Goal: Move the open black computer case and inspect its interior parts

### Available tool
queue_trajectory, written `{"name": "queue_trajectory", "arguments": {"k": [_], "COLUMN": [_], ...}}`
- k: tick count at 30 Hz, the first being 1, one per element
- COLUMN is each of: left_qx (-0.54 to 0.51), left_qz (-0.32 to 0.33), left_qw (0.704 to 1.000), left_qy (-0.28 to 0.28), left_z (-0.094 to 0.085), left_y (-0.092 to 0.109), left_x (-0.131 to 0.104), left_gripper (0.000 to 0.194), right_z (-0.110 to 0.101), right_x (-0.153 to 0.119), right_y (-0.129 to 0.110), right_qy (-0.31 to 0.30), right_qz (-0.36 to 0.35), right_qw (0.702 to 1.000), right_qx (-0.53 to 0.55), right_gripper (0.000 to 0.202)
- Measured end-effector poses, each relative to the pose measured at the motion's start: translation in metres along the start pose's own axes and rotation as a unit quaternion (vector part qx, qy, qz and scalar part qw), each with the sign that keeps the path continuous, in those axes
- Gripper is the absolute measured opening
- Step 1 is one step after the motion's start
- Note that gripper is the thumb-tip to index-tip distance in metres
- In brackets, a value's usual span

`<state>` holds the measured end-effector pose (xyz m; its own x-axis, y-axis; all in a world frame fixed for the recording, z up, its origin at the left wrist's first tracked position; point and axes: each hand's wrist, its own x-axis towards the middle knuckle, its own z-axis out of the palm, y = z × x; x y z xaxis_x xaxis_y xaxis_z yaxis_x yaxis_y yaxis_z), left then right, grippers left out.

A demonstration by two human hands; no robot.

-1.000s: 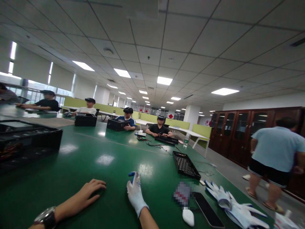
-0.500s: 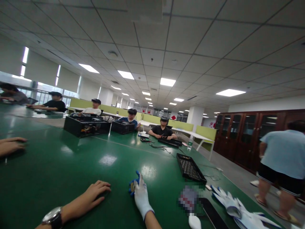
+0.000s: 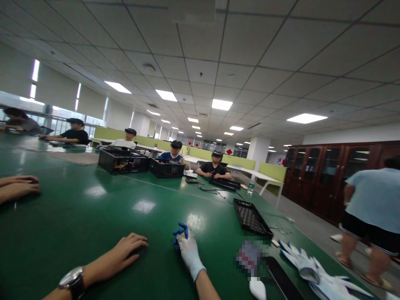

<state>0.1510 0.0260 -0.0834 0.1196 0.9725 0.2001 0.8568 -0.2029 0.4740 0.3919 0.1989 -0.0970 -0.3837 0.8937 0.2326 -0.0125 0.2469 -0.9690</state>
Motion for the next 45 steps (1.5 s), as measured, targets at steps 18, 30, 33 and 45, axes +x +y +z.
{"name": "queue_trajectory", "arguments": {"k": [18,30,33,45], "left_qx": [0.194,0.287,0.297,0.285], "left_qz": [0.065,-0.059,-0.071,-0.059], "left_qw": [0.949,0.945,0.942,0.950], "left_qy": [0.239,0.147,0.142,0.112], "left_z": [-0.066,-0.163,-0.153,-0.110], "left_y": [-0.011,-0.103,-0.116,0.029], "left_x": [0.034,0.223,0.236,0.056], "left_gripper": [0.042,0.041,0.039,0.058], "right_z": [-0.008,-0.008,-0.006,-0.013], "right_x": [0.010,0.020,0.027,-0.002], "right_y": [0.014,0.035,0.048,-0.005], "right_qy": [0.056,-0.017,-0.023,0.095], "right_qz": [-0.005,0.061,0.068,0.043], "right_qw": [0.998,0.993,0.978,0.989], "right_qx": [0.007,0.104,0.194,0.103], "right_gripper": [0.070,0.053,0.071,0.081]}}
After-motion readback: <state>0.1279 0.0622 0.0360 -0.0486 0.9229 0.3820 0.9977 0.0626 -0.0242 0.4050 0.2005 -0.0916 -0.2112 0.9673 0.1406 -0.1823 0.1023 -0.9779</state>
